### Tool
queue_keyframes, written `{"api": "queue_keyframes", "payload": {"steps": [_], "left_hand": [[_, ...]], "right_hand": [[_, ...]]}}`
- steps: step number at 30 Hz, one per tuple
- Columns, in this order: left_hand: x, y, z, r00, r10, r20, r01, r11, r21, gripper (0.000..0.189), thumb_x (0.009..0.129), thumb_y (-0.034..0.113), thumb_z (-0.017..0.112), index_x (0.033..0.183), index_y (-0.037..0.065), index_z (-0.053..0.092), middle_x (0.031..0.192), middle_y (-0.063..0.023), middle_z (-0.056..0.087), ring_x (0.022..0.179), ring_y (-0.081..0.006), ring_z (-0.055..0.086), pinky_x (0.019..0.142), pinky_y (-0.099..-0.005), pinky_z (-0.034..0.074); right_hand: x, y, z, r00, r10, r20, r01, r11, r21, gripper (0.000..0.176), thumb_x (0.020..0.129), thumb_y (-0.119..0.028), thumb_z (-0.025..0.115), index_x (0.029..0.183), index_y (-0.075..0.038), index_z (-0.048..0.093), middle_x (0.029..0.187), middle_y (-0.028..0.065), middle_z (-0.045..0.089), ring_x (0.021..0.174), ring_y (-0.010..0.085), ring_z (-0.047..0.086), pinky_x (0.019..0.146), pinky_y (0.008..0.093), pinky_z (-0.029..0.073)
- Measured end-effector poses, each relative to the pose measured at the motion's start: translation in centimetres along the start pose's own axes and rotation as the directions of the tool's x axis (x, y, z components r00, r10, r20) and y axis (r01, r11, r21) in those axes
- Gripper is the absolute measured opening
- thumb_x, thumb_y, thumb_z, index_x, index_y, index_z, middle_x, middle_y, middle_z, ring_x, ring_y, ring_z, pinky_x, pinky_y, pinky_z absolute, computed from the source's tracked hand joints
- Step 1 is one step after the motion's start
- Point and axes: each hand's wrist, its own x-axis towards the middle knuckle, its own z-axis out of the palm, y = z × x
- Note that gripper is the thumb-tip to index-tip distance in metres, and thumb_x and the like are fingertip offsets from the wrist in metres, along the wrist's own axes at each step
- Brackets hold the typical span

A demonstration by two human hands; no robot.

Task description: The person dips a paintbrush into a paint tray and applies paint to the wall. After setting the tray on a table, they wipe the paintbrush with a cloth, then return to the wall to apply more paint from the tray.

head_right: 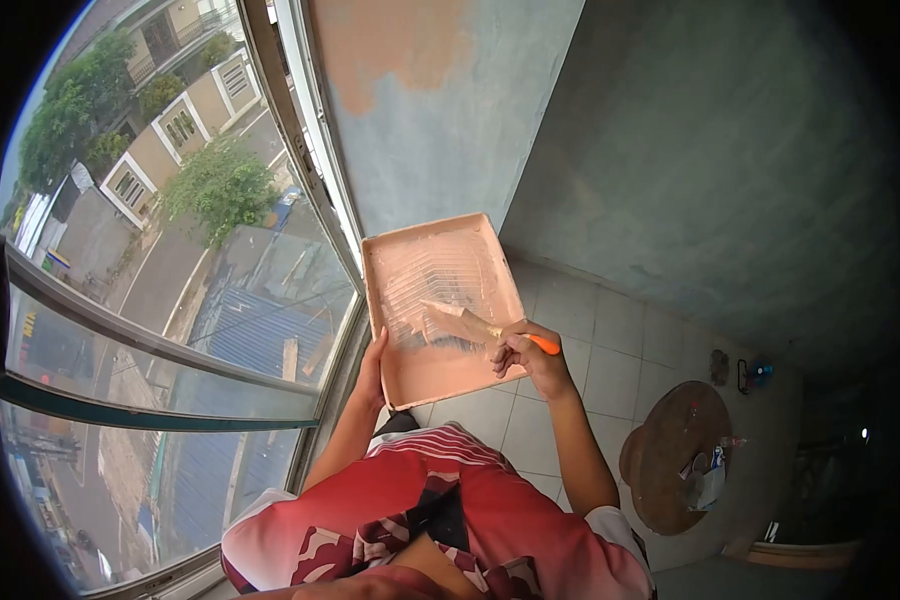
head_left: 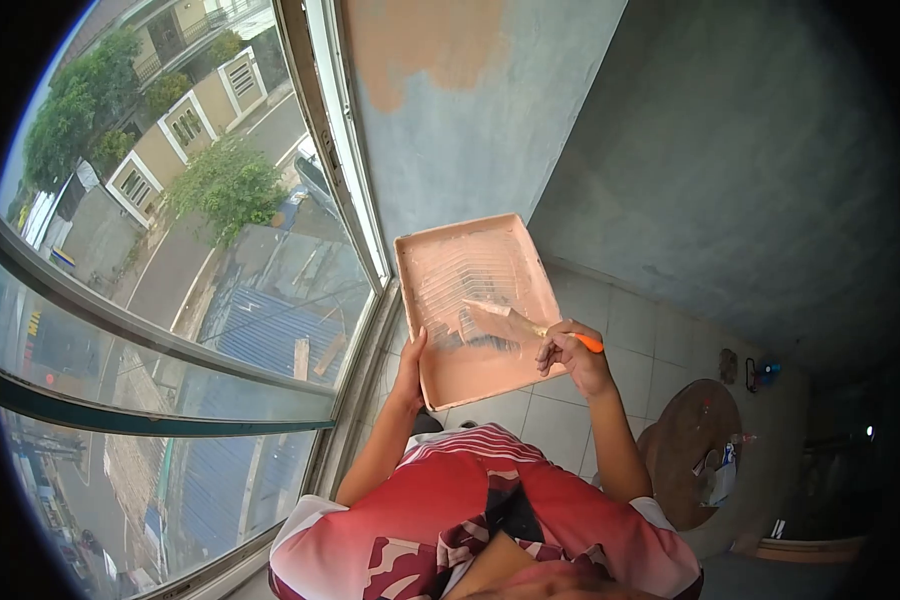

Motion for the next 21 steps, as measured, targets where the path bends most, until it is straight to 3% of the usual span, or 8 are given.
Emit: {"api": "queue_keyframes", "payload": {"steps": [2, 6, 8, 10, 12, 13, 15, 21], "left_hand": [[0.5, 0.1, -0.3, 1.000, 0.009, 0.022, -0.009, 1.000, -0.003, 0.066, 0.097, 0.053, 0.059, 0.140, 0.004, 0.048, 0.125, -0.0151, 0.063, 0.110, -0.0266, 0.067, 0.095, -0.0399, 0.055], [2.3, 1.3, -1.8, 0.999, -0.011, -0.049, 0.014, 0.998, 0.056, 0.068, 0.096, 0.054, 0.061, 0.141, 0.004, 0.048, 0.128, -0.0143, 0.062, 0.114, -0.0270, 0.065, 0.097, -0.0397, 0.054], [3.3, 2.2, -2.3, 0.999, 0.005, -0.040, -0.003, 0.999, 0.047, 0.069, 0.097, 0.054, 0.060, 0.143, 0.004, 0.046, 0.133, -0.0149, 0.060, 0.117, -0.0277, 0.063, 0.098, -0.0404, 0.053], [4.4, 3.4, -2.9, 1.000, -0.004, -0.010, 0.004, 0.997, 0.076, 0.070, 0.097, 0.053, 0.059, 0.145, 0.004, 0.044, 0.136, -0.0161, 0.058, 0.120, -0.0294, 0.062, 0.099, -0.0420, 0.053], [6.0, 4.6, -3.9, 0.996, -0.072, 0.061, 0.072, 0.997, -0.005, 0.065, 0.098, 0.048, 0.059, 0.145, 0.006, 0.041, 0.132, -0.0132, 0.057, 0.117, -0.0267, 0.061, 0.096, -0.0401, 0.054], [6.1, 5.1, -3.8, 0.998, -0.064, 0.017, 0.064, 0.998, 0.013, 0.065, 0.099, 0.049, 0.059, 0.144, 0.005, 0.043, 0.132, -0.0141, 0.058, 0.116, -0.0273, 0.062, 0.096, -0.0399, 0.054], [7.1, 4.8, -4.4, 0.997, -0.060, 0.047, 0.059, 0.998, 0.018, 0.065, 0.099, 0.049, 0.059, 0.143, 0.005, 0.043, 0.132, -0.0145, 0.058, 0.117, -0.0276, 0.062, 0.096, -0.0398, 0.054], [7.5, 7.6, -2.7, 0.999, -0.039, 0.028, 0.036, 0.994, 0.105, 0.066, 0.100, 0.048, 0.057, 0.145, 0.003, 0.040, 0.135, -0.0154, 0.057, 0.118, -0.0290, 0.062, 0.098, -0.0411, 0.054]], "right_hand": [[1.0, -1.3, -0.8, 1.000, -0.023, 0.015, 0.022, 0.999, 0.038, 0.018, 0.095, -0.014, 0.055, 0.093, 0.002, 0.062, 0.082, 0.0143, 0.067, 0.069, 0.0214, 0.066, 0.061, 0.0342, 0.057], [6.3, -12.5, 1.0, 0.908, -0.419, -0.016, 0.402, 0.881, -0.251, 0.019, 0.097, -0.015, 0.054, 0.091, 0.001, 0.061, 0.082, 0.0114, 0.063, 0.070, 0.0170, 0.062, 0.061, 0.0315, 0.054], [9.6, -18.3, 1.9, 0.735, -0.678, 0.006, 0.581, 0.626, -0.519, 0.014, 0.094, -0.013, 0.065, 0.090, 0.000, 0.063, 0.080, 0.0056, 0.060, 0.069, 0.0114, 0.058, 0.059, 0.0277, 0.049], [13.5, -23.2, 2.8, 0.590, -0.802, 0.089, 0.529, 0.302, -0.793, 0.016, 0.091, -0.015, 0.072, 0.088, -0.001, 0.065, 0.076, 0.0013, 0.058, 0.065, 0.0090, 0.056, 0.056, 0.0280, 0.045], [17.9, -26.3, 2.4, 0.314, -0.921, 0.228, 0.424, -0.079, -0.902, 0.018, 0.090, -0.017, 0.075, 0.085, -0.002, 0.065, 0.073, 0.0011, 0.057, 0.060, 0.0113, 0.053, 0.054, 0.0305, 0.043], [19.5, -27.0, 1.8, 0.308, -0.925, 0.222, 0.407, -0.083, -0.910, 0.018, 0.090, -0.017, 0.075, 0.085, -0.002, 0.065, 0.073, 0.0011, 0.057, 0.060, 0.0113, 0.053, 0.054, 0.0305, 0.043], [22.2, -27.1, -0.7, 0.197, -0.910, 0.365, 0.351, -0.282, -0.893, 0.014, 0.087, -0.014, 0.074, 0.083, -0.003, 0.065, 0.072, 0.0063, 0.057, 0.058, 0.0181, 0.053, 0.054, 0.0318, 0.044], [23.0, -14.7, -5.0, 0.483, -0.846, 0.229, 0.278, -0.100, -0.955, 0.008, 0.083, -0.004, 0.069, 0.086, -0.002, 0.063, 0.072, 0.0130, 0.055, 0.061, 0.0303, 0.057, 0.057, 0.0350, 0.046]]}}
